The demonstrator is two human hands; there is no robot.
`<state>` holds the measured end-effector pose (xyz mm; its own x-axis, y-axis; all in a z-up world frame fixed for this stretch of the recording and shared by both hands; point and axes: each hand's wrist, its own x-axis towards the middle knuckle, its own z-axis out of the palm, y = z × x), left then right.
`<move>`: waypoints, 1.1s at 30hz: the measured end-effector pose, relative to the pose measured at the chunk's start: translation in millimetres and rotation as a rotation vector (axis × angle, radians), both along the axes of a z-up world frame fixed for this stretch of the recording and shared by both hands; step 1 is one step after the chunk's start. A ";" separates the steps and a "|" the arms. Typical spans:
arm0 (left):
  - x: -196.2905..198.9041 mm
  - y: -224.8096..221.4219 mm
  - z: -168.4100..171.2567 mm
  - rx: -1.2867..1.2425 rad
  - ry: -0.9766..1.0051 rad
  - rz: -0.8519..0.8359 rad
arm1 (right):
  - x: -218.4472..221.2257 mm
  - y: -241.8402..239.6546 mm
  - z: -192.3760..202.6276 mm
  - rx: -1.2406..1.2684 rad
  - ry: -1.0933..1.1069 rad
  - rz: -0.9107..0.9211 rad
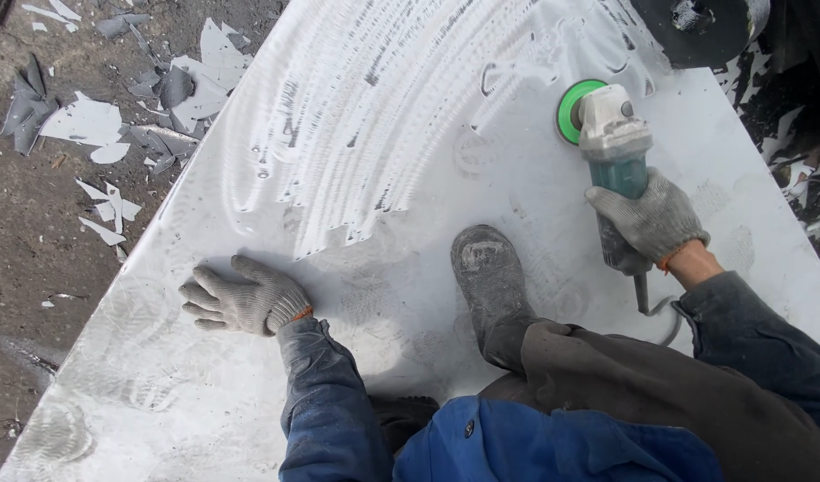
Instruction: Use an angle grinder to remove a coating and polish the surface of a metal plate.
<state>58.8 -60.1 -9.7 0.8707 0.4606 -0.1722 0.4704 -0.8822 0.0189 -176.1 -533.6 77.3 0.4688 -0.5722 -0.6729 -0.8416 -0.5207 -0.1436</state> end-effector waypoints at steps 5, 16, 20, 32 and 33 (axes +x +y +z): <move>-8.2 2.7 -2.8 -0.015 -0.019 0.006 | 6.5 7.5 3.4 0.018 0.029 -0.033; 6.4 -1.9 -1.0 -0.045 -0.023 0.019 | 38.1 -33.8 -19.7 -0.073 -0.116 0.041; 10.8 -4.0 -6.1 0.008 0.058 0.064 | -58.7 -30.0 1.1 -0.081 0.069 -0.131; 34.0 -5.5 -5.3 0.006 0.110 -0.137 | 48.7 43.5 -1.1 -0.097 0.040 0.169; 43.9 -3.4 -3.7 -0.020 0.103 -0.255 | 72.7 60.5 -0.1 -0.088 0.002 0.259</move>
<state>102.8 -63.6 -13.4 0.9357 0.2240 -0.2726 0.2332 -0.9724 0.0014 -103.3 -473.0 77.2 0.6060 -0.4895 -0.6270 -0.6788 -0.7292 -0.0868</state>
